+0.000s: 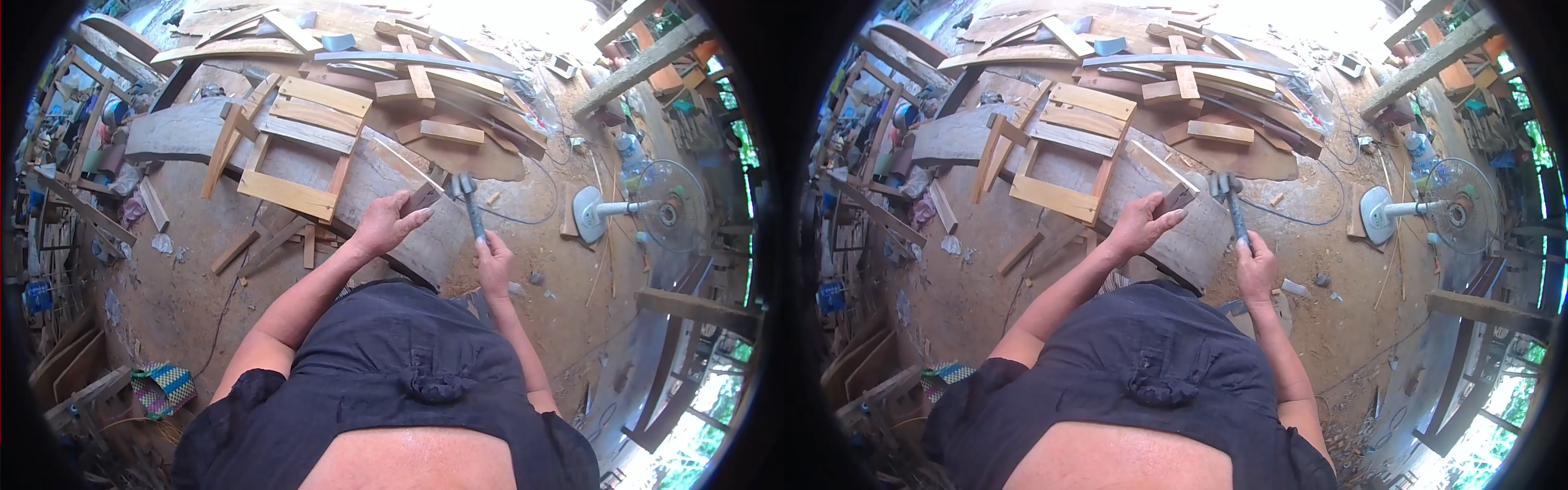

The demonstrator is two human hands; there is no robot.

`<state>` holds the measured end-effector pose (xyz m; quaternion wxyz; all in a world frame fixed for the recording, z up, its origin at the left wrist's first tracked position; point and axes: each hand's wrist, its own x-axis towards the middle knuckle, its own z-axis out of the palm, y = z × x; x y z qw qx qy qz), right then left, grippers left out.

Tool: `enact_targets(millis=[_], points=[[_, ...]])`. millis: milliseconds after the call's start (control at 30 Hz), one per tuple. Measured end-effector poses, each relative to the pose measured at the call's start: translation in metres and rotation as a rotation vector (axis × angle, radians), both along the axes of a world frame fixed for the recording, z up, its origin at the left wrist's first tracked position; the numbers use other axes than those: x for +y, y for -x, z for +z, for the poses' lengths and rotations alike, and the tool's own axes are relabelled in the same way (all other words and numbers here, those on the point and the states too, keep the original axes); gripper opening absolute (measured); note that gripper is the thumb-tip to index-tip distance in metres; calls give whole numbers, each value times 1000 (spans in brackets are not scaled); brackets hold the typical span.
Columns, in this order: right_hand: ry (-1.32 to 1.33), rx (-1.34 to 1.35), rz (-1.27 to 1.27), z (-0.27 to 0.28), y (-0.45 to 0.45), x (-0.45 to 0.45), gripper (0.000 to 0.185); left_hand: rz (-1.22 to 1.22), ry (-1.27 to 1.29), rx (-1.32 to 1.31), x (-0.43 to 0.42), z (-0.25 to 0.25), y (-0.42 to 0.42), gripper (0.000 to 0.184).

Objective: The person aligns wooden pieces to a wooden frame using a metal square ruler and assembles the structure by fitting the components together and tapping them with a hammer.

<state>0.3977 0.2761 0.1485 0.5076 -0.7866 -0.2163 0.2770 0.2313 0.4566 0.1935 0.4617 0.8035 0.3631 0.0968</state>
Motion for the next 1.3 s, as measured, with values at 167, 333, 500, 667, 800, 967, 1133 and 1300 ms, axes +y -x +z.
enact_targets(millis=[167, 333, 500, 667, 800, 967, 1133, 1300], points=[[31, -196, 83, -12, 16, 9, 28, 72, 531, -484, 8, 30, 5, 31], [49, -346, 178, -11, 29, 24, 29, 69, 532, -567, 18, 45, 8, 27], [99, -625, 270, -15, 25, 26, 31, 104, 586, -500, 18, 47, 9, 27], [178, -787, 367, -17, 25, 28, 30, 143, 747, -612, 15, 47, 6, 24], [208, -737, 419, -18, 13, 26, 30, 169, 880, -686, 16, 47, 7, 25], [-176, -292, 275, 16, 2, 31, 21, 287, 1050, -824, 19, 53, 14, 27], [-636, 734, 228, 59, 9, 33, 42, 435, 1120, -917, 20, 41, 21, 22], [-588, 604, 226, 73, 19, 54, 36, 512, 1170, -955, 22, 40, 27, 24]])
